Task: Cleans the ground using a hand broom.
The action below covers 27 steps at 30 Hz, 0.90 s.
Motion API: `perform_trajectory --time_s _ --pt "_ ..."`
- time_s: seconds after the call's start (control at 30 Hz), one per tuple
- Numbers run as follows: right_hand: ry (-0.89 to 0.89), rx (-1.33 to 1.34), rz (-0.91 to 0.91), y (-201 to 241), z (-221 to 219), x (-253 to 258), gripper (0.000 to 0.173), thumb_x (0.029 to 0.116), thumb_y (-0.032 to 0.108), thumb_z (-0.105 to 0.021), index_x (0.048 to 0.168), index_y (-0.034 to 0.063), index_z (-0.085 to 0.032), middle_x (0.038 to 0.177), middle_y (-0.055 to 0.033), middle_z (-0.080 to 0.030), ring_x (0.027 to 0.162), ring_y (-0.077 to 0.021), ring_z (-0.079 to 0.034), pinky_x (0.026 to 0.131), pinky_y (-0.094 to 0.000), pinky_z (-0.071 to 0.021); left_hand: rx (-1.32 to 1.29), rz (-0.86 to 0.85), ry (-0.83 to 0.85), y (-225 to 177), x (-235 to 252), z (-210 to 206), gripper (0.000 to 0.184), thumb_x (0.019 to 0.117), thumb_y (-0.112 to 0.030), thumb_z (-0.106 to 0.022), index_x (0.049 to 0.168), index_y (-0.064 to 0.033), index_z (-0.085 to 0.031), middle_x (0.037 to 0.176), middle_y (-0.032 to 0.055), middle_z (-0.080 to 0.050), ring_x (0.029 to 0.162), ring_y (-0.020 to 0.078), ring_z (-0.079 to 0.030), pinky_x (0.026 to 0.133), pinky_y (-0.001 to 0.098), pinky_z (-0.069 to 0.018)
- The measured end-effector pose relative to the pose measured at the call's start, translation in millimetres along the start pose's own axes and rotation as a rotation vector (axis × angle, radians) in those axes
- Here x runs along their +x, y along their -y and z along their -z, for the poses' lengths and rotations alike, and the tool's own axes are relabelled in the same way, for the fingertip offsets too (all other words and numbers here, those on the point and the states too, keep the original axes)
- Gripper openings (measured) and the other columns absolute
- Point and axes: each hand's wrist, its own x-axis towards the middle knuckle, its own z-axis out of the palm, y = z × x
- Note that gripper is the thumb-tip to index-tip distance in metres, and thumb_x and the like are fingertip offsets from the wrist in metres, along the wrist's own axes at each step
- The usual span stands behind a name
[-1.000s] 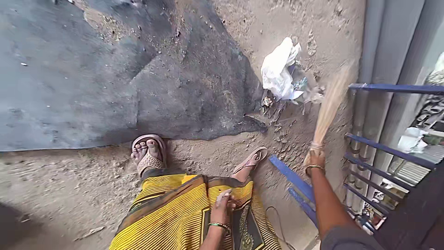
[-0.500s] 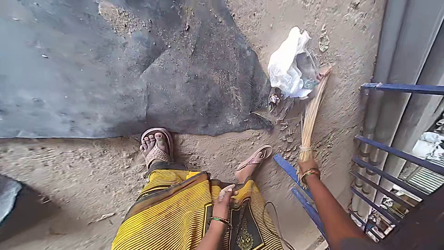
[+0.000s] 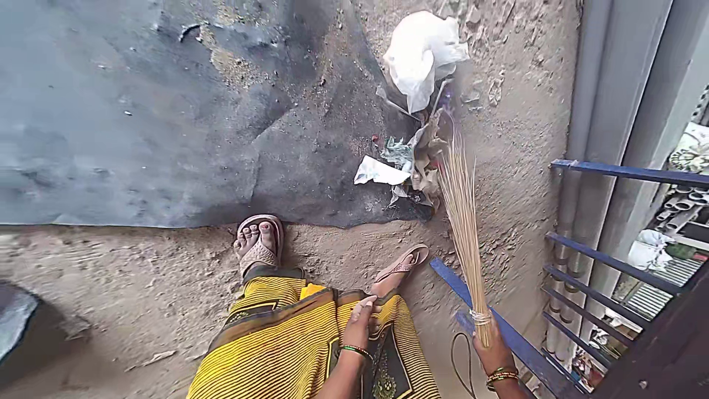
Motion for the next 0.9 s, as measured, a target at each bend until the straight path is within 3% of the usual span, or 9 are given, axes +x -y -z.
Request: perform_trajectory --time_s 0.13,0.27,0.43,0.53,0.6,0.73,0.9 --pt "-0.159 0.133 -0.084 10.5 20.6 22.5 0.086 0.0923 0.019 -0.076 0.161 -0.0003 -0.028 0.126 -0.0349 -0.065 0.112 -0.0514 -0.067 0.098 -0.0654 -0.0502 -0.027 -0.011 0.006 -6.7 -3.4 0.6 0.035 0.1132 -0.017 -0.035 0.136 0.0016 -0.054 0.100 0.0102 -0.064 0.070 0.0128 -0.060 0.065 0.0272 -0.0502" --pt "-0.247 0.193 -0.107 80.8 69.1 68.8 0.086 0.0973 0.024 -0.072 0.164 0.0030 -0.021 0.128 -0.0328 -0.065 0.116 -0.0487 -0.066 0.101 -0.0624 -0.0494 -0.066 -0.013 0.004 -9.2 -7.0 2.1 0.034 0.1129 -0.016 -0.036 0.135 0.0019 -0.055 0.097 0.0090 -0.064 0.069 0.0118 -0.060 0.064 0.0261 -0.0501" --pt "-0.201 0.335 0.195 201.8 118.5 54.5 0.081 0.0995 0.025 -0.069 0.161 -0.0029 -0.025 0.139 -0.0329 -0.058 0.127 -0.0447 -0.060 0.109 -0.0561 -0.0445 -0.081 -0.008 0.004 -7.1 -3.7 4.2 0.034 0.1129 -0.016 -0.037 0.135 0.0024 -0.054 0.096 0.0091 -0.065 0.067 0.0108 -0.060 0.063 0.0248 -0.0496" --pt "-0.082 0.404 0.356 264.6 123.4 37.8 0.077 0.0993 0.026 -0.069 0.160 0.0009 -0.030 0.132 -0.0307 -0.062 0.121 -0.0414 -0.063 0.105 -0.0552 -0.0477 -0.066 -0.008 0.005 -3.2 -4.1 3.1 0.033 0.1128 -0.016 -0.037 0.135 0.0022 -0.055 0.097 0.0088 -0.065 0.067 0.0104 -0.059 0.063 0.0246 -0.0497" --pt "0.012 0.425 0.389 297.6 119.6 42.8 0.076 0.1010 0.029 -0.068 0.162 0.0048 -0.029 0.137 -0.0293 -0.060 0.127 -0.0408 -0.060 0.109 -0.0551 -0.0452 -0.061 -0.024 0.000 -5.8 -2.6 4.9 0.034 0.1130 -0.017 -0.036 0.134 0.0021 -0.054 0.096 0.0084 -0.065 0.067 0.0101 -0.059 0.062 0.0243 -0.0495" --pt "0.131 0.536 0.266 296.0 87.8 62.6 0.068 0.1058 0.027 -0.060 0.160 0.0004 -0.030 0.151 -0.0285 -0.050 0.140 -0.0376 -0.050 0.117 -0.0510 -0.0373 -0.080 -0.023 0.001 -6.9 -3.2 8.0 0.034 0.1132 -0.017 -0.036 0.135 0.0025 -0.054 0.096 0.0084 -0.065 0.067 0.0099 -0.059 0.062 0.0243 -0.0493" --pt "0.208 0.614 0.046 222.7 36.5 41.3 0.060 0.1092 0.026 -0.052 0.156 -0.0062 -0.033 0.148 -0.0318 -0.049 0.137 -0.0391 -0.051 0.115 -0.0515 -0.0386 -0.114 0.011 0.000 -7.9 -4.7 8.5 0.034 0.1131 -0.016 -0.036 0.134 0.0024 -0.055 0.093 0.0076 -0.066 0.064 0.0093 -0.059 0.060 0.0231 -0.0488"
